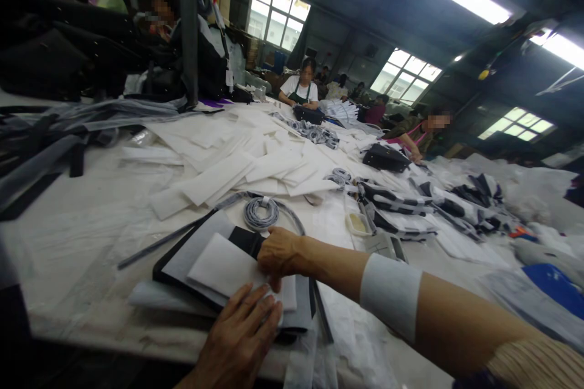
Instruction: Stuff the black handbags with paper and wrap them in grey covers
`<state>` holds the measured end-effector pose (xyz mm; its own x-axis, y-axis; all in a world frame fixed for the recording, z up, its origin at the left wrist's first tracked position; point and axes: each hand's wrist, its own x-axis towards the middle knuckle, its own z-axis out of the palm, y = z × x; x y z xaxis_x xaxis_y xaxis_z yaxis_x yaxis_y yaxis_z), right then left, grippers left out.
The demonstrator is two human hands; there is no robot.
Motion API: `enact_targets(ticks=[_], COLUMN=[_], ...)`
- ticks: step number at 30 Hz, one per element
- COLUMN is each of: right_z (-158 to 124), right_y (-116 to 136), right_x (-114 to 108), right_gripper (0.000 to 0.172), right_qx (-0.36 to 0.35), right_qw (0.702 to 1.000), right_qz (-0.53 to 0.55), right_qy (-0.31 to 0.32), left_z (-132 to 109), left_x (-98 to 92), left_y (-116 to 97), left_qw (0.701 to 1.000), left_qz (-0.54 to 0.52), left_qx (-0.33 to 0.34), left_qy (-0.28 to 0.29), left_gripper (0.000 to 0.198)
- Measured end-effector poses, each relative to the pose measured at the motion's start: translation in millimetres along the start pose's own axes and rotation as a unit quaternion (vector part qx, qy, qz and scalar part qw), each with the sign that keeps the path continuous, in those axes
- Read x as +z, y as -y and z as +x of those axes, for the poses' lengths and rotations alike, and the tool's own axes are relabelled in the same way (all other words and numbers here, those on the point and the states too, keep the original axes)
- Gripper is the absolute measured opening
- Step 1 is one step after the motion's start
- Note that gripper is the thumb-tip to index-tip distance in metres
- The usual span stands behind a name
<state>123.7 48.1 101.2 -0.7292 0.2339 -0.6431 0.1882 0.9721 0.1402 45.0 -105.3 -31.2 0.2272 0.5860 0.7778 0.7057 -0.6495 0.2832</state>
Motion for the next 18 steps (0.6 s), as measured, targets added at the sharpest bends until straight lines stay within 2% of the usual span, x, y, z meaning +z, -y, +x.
enact_targets(ticks=[4, 6, 9, 12, 14, 18], right_z=[1.6, -1.8, -15.4, -34.8, -44.2, -43.0], right_y=[-16.9, -30.7, -48.9, -51.1, -41.1, -7.5], right_x=[10.2, 17.0, 24.5, 28.5, 32.7, 53.5], right_gripper=[0.026, 0.030, 0.041, 0.048, 0.041, 0.010], right_qx=[0.007, 0.070, 0.216, 0.282, 0.308, 0.320], right_qw=[0.999, 0.993, 0.958, 0.928, 0.910, 0.883], right_qz=[-0.007, 0.059, 0.158, 0.197, 0.221, 0.268], right_qy=[-0.047, -0.070, -0.106, -0.142, -0.171, -0.213], left_z=[-0.6, -0.6, -0.9, -1.2, -1.0, -0.1], left_x=[0.2, -0.1, 0.6, 1.4, 1.1, -0.4], left_y=[-0.1, -0.3, -0.3, -0.1, -0.2, -0.7], left_qw=[1.000, 1.000, 1.000, 1.000, 1.000, 1.000], left_qz=[0.005, 0.007, 0.007, 0.003, 0.001, 0.001], left_qx=[-0.002, -0.003, -0.001, 0.001, 0.000, 0.003], left_qy=[-0.007, -0.004, -0.009, -0.018, -0.019, -0.026], left_gripper=[0.029, 0.028, 0.027, 0.026, 0.026, 0.028])
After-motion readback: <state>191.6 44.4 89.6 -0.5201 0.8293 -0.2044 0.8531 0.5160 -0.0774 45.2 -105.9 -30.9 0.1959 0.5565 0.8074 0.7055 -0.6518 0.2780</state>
